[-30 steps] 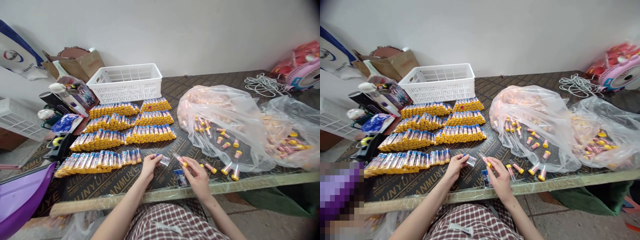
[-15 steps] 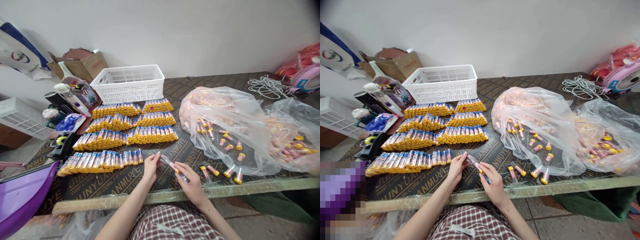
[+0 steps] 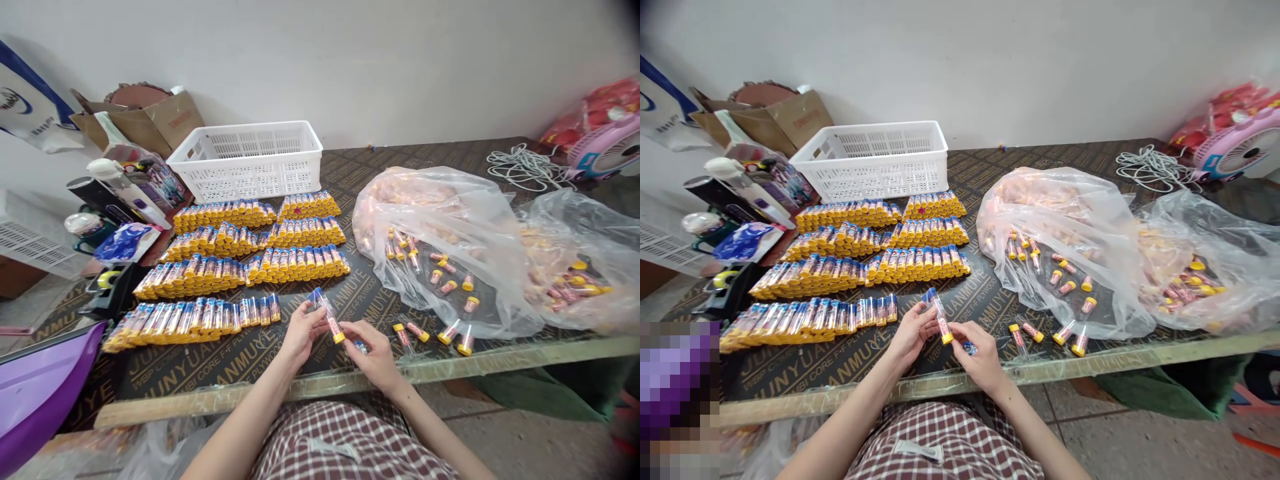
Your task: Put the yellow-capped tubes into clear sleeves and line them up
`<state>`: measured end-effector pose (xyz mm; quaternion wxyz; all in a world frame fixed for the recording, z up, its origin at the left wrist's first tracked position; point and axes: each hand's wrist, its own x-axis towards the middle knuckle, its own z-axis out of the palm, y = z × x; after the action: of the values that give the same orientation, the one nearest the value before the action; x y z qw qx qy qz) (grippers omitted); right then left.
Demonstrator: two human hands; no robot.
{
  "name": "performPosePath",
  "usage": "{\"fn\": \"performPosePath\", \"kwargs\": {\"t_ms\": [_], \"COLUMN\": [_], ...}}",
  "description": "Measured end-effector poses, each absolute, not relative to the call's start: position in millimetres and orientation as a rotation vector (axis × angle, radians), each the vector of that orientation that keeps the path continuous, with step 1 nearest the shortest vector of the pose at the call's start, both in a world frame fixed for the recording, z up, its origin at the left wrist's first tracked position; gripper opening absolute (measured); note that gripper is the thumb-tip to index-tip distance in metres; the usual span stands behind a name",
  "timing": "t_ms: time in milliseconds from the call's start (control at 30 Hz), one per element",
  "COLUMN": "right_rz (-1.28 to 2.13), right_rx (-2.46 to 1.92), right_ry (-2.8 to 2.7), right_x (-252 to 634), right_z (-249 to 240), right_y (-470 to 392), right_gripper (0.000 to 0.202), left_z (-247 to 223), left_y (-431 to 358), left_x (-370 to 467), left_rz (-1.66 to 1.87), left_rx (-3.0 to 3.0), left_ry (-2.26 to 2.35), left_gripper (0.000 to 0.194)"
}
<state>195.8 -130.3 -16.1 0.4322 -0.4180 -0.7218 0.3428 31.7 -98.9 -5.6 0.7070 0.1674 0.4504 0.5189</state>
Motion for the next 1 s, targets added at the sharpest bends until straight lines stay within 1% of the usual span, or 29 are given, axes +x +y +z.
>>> {"fn": "performPosePath", "kwargs": {"t_ms": [100,233,333,400,467,600,1000], "right_rz": [0.764,0.639,0.756,0.896,0.972,0.929,0.987], "right_rx": [-1.072,-1.097,-1.011,-0.936,-0.891,-0.891,-0.886], "right_ry": [-1.843,-1.821,-1.858,-1.920,-1.978,-2.013,-1.888], "right_x": [194.3,195.9,200.1,203.0,204.9,205.1,201.4], "right_z": [-16.5,-14.2,-8.9,-5.4,-3.1,-2.1,-12.4], "right_y": [-130.7,-127.3,-123.7,-122.2,-121.7,-122.7,-125.8], "right_gripper": [0.036,0.061,0.079,0.085,0.087,0.083,0.082], "left_z": [-5.2,-3.4,-1.9,-0.7,0.7,2.5,4.7], "left_y": [-101.0,-110.9,-119.6,-123.2,-124.2,-122.5,-127.8], "left_x": [30.6,31.5,33.8,35.5,37.3,40.3,43.5], "left_rz": [1.083,0.882,0.749,0.709,0.730,0.849,0.854], "left_rx": [0.435,0.596,0.688,0.722,0.691,0.550,0.515], "left_ry": [1.022,0.985,0.959,0.926,0.888,0.822,0.877], "left_gripper": [0.037,0.034,0.036,0.037,0.037,0.036,0.039]}}
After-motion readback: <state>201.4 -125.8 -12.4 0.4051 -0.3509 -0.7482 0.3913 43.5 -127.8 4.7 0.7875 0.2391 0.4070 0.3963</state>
